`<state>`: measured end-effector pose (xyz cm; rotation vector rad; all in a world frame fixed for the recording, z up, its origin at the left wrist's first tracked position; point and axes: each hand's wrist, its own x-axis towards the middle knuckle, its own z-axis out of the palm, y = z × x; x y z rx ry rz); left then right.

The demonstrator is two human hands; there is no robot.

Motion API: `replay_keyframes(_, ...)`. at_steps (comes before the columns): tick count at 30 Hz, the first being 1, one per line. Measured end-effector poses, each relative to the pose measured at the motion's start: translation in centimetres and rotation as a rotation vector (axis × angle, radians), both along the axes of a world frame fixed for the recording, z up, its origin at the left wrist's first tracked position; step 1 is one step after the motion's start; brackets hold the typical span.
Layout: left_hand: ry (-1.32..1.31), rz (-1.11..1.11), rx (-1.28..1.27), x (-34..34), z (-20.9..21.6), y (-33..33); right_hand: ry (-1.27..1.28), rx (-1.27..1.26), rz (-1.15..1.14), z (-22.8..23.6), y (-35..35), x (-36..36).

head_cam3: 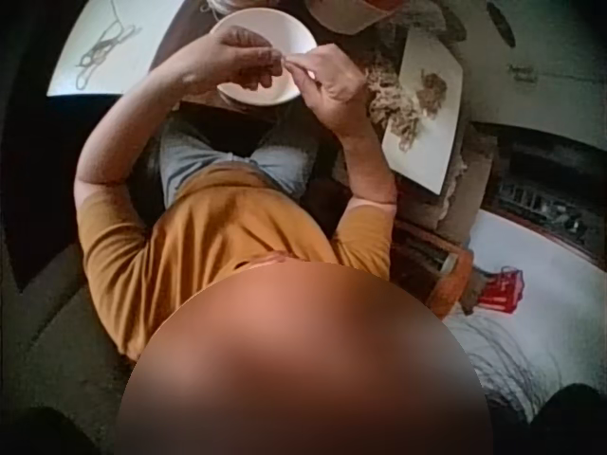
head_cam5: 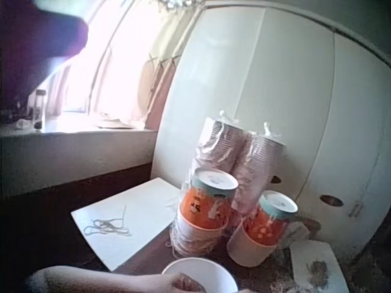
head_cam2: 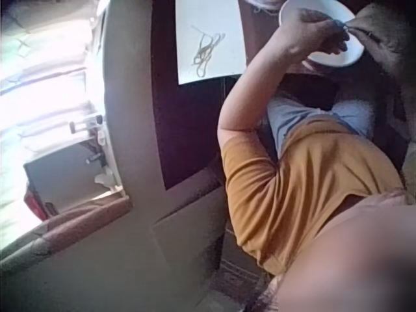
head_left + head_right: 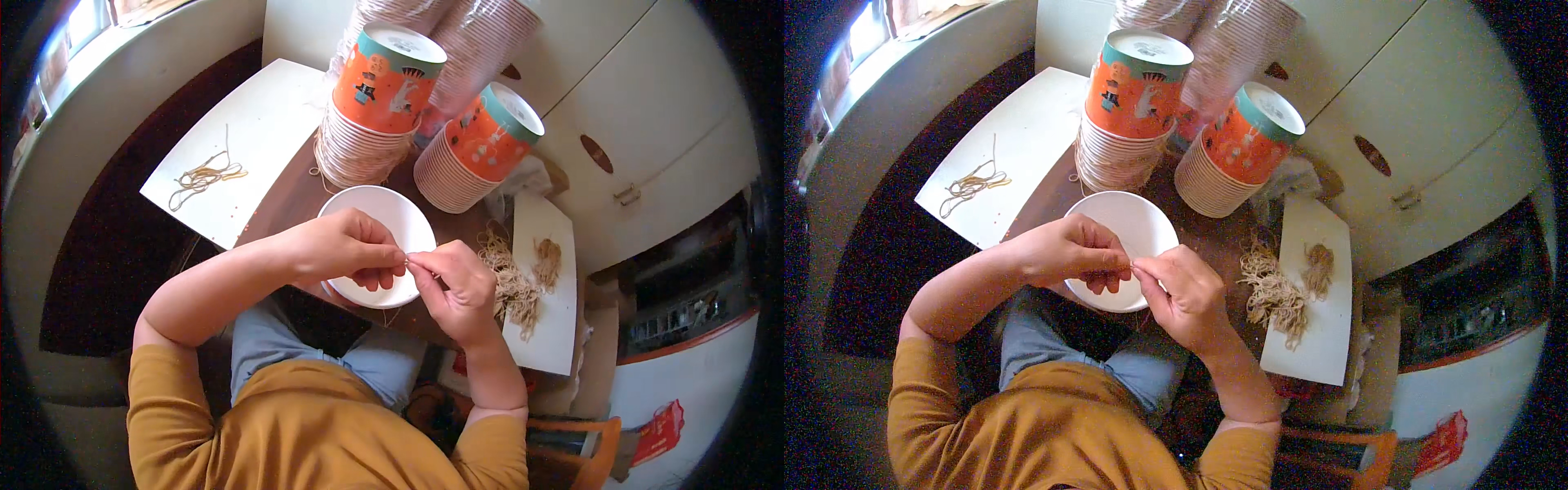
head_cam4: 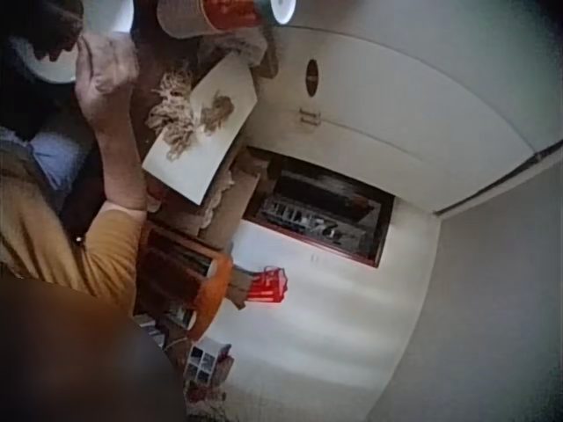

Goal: Tying thin strings to the edges of paper cups.

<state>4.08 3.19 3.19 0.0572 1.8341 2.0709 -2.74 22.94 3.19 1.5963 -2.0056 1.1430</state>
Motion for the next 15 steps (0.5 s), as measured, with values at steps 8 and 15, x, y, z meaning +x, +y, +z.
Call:
replay_keyframes(8, 0.182, 0.115, -0.169, 0.4, 1.3, -0.2, -0.17, 0.062, -0.006, 0.9, -0.5, 0.4)
replay_keyframes(15, 1.065, 0.34, -0.901, 0.4, 5.4, -0.6, -0.139, 0.151, 0.013, 6.2, -2.8, -1.6)
